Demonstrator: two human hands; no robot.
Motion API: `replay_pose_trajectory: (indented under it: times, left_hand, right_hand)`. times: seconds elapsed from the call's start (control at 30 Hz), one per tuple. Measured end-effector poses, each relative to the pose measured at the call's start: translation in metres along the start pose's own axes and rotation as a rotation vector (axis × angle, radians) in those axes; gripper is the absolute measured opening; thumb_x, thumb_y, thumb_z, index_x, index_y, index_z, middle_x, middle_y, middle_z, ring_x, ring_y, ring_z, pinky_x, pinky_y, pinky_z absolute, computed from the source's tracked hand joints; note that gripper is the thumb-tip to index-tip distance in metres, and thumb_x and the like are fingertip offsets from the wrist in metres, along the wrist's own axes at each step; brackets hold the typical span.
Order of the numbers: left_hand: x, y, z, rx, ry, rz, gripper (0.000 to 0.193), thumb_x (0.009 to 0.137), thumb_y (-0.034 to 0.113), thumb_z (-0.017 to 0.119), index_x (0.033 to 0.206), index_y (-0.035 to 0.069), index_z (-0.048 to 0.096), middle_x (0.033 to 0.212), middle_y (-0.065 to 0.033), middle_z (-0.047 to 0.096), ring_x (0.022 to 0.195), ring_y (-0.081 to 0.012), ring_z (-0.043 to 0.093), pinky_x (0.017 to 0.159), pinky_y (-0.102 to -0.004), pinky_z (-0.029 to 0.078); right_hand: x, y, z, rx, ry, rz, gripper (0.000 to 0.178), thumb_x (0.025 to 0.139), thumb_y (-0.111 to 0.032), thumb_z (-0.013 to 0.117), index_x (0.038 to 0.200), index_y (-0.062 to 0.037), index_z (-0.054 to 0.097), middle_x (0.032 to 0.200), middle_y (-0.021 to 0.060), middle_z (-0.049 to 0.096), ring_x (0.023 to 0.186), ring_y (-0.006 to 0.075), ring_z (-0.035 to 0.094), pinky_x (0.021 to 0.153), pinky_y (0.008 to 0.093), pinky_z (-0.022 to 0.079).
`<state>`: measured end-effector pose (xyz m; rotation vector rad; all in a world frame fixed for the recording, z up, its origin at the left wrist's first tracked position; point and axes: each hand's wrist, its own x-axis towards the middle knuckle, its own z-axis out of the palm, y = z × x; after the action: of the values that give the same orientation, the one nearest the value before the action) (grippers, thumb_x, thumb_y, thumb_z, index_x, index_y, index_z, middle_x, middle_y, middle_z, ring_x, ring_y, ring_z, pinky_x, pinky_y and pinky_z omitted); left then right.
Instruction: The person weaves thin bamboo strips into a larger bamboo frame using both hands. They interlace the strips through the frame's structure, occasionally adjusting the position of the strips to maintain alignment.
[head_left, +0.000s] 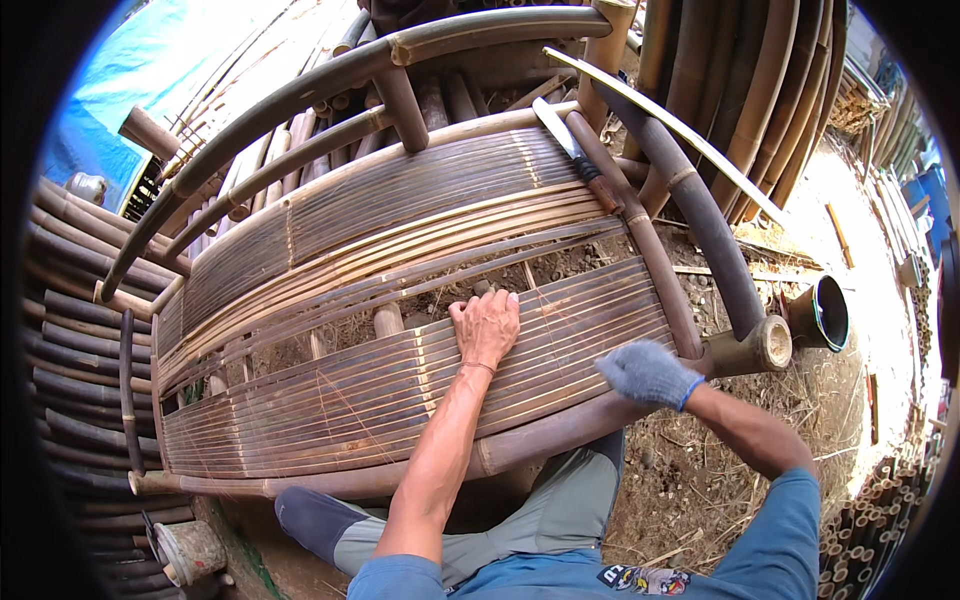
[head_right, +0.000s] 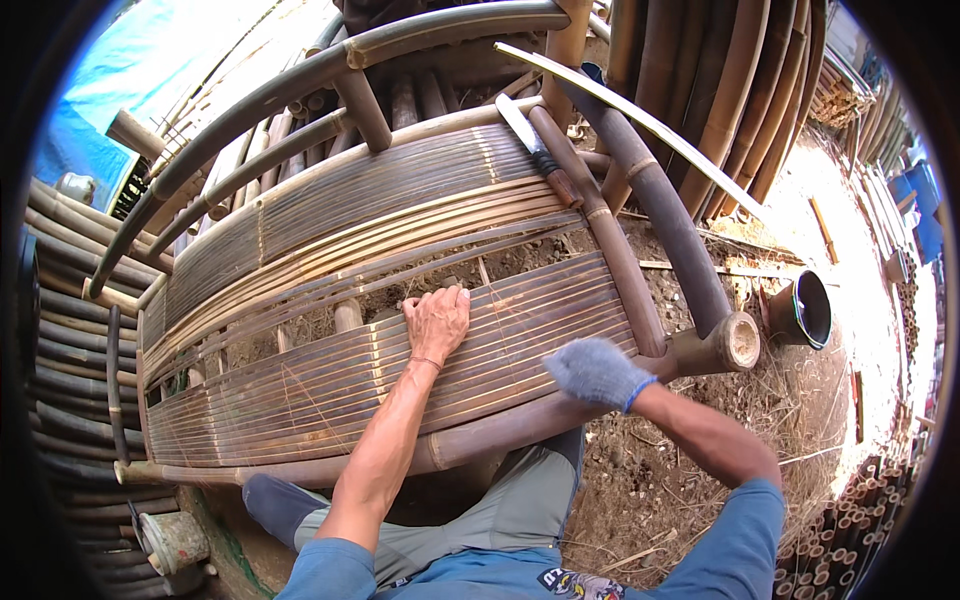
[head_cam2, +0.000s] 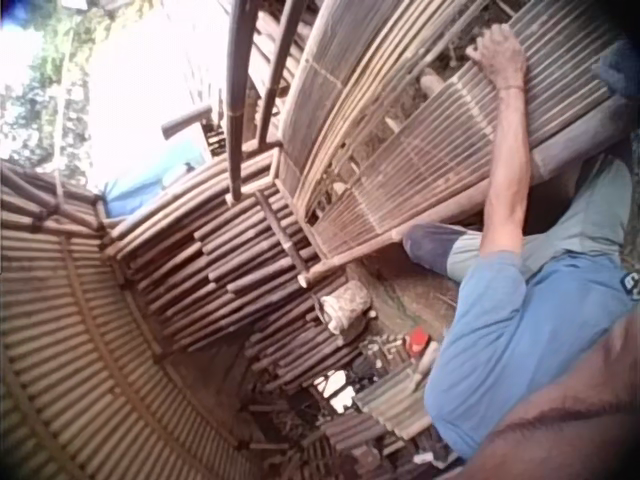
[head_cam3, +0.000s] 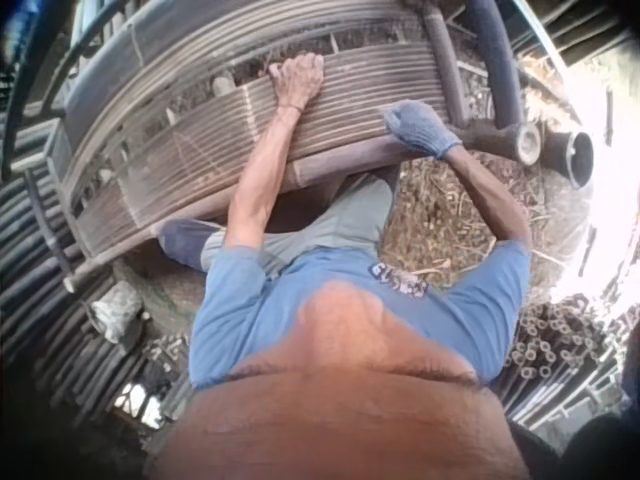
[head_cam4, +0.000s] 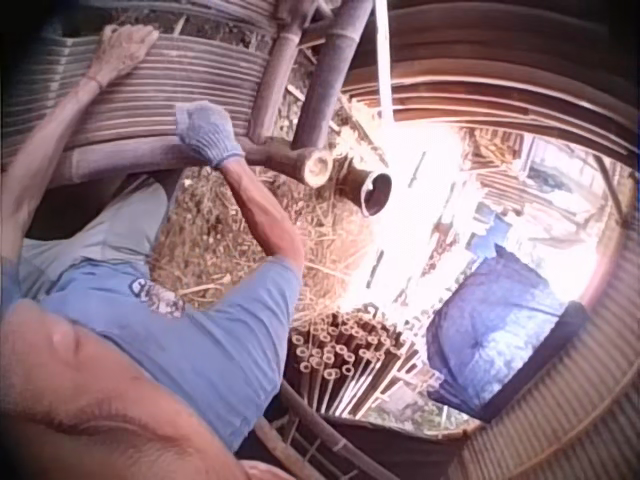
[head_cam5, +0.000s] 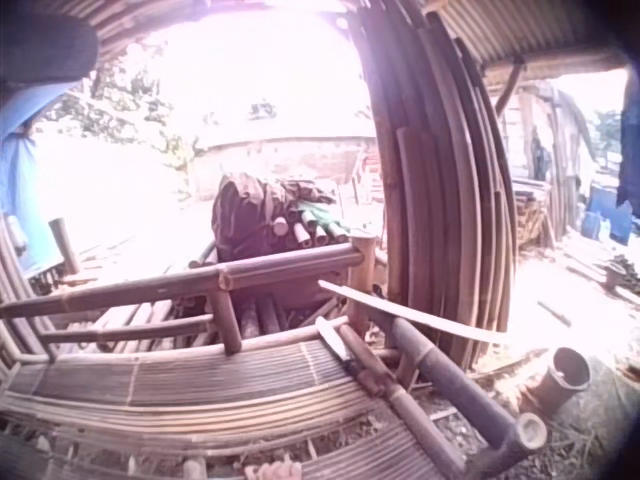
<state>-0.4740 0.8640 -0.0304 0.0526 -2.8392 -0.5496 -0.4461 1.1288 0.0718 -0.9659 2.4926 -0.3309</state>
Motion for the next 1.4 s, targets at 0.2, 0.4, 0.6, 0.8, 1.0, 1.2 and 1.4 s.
replay_pose_trajectory:
  times: [0.2,0.4,0.6,0.8,1.0,1.2,1.4]
  left_hand:
    - [0.005,0.011,0.010,0.045,-0.023,0.007,0.030,0.100,0.036,0.048,0.093,0.013,0.067,0.088,-0.0089,0.067,0.089,-0.0296,0.064,0.087,-0.0493,0.037]
    - [0.002,0.003,0.003,0.036,-0.060,-0.028,0.033,0.102,0.037,0.045,0.106,0.015,0.070,0.096,-0.0054,0.069,0.094,-0.0239,0.064,0.090,-0.0454,0.036]
    - [-0.015,-0.026,-0.029,-0.536,-0.006,0.064,0.036,0.095,0.024,0.054,0.126,0.008,0.059,0.125,-0.0129,0.058,0.121,-0.0300,0.053,0.106,-0.0468,0.039]
    - [-0.118,-0.116,-0.188,-0.148,-0.425,0.473,0.049,0.072,0.000,0.061,0.118,0.016,0.065,0.132,-0.0121,0.054,0.128,-0.0335,0.048,0.111,-0.0466,0.040]
    - [-0.209,-0.170,-0.186,-0.022,-0.256,0.592,0.018,0.079,0.011,0.069,0.096,0.013,0.066,0.122,-0.0074,0.058,0.124,-0.0279,0.051,0.110,-0.0433,0.039]
    - [-0.204,-0.149,-0.202,-0.296,-0.249,0.656,0.011,0.085,0.009,0.066,0.095,0.007,0.062,0.091,-0.0063,0.061,0.088,-0.0271,0.062,0.090,-0.0403,0.049]
    - [-0.156,-0.190,-0.280,-0.322,0.252,0.456,0.005,0.087,0.009,0.065,0.089,0.008,0.061,0.083,-0.0085,0.060,0.079,-0.0261,0.063,0.066,-0.0369,0.054]
  right_hand:
    - [0.014,-0.036,0.017,0.272,0.326,-0.350,0.015,0.092,-0.015,0.053,0.082,-0.0036,0.054,0.073,0.0171,0.060,0.068,0.0369,0.063,0.059,0.0458,0.049]
    - [-0.020,0.020,0.046,0.046,0.303,-0.342,0.016,0.090,-0.017,0.054,0.079,-0.0051,0.054,0.067,0.0159,0.056,0.067,0.0370,0.062,0.061,0.0465,0.049]
    - [-0.076,0.030,0.063,1.323,0.622,0.581,0.029,0.103,-0.026,0.054,0.087,-0.0036,0.062,0.098,0.0134,0.071,0.078,0.0254,0.069,0.069,0.0391,0.057]
    - [-0.289,0.144,0.145,0.195,0.354,1.450,0.036,0.097,-0.030,0.062,0.107,0.0052,0.063,0.121,0.0237,0.063,0.103,0.0370,0.064,0.096,0.0457,0.053]
    - [-0.257,-0.017,0.203,-0.190,0.820,1.181,0.057,0.092,-0.014,0.059,0.143,0.0071,0.041,0.147,0.0258,0.045,0.135,0.0393,0.044,0.115,0.0435,0.034]
    - [-0.053,-0.263,0.133,0.478,0.697,0.108,0.076,0.081,-0.011,0.074,0.148,-0.0012,0.039,0.138,0.0231,0.052,0.130,0.0338,0.051,0.110,0.0419,0.042]
    - [0.021,-0.333,0.043,1.113,0.155,0.102,0.024,0.098,-0.016,0.064,0.115,0.0012,0.068,0.086,0.0060,0.066,0.063,0.0077,0.061,0.052,0.0234,0.055]
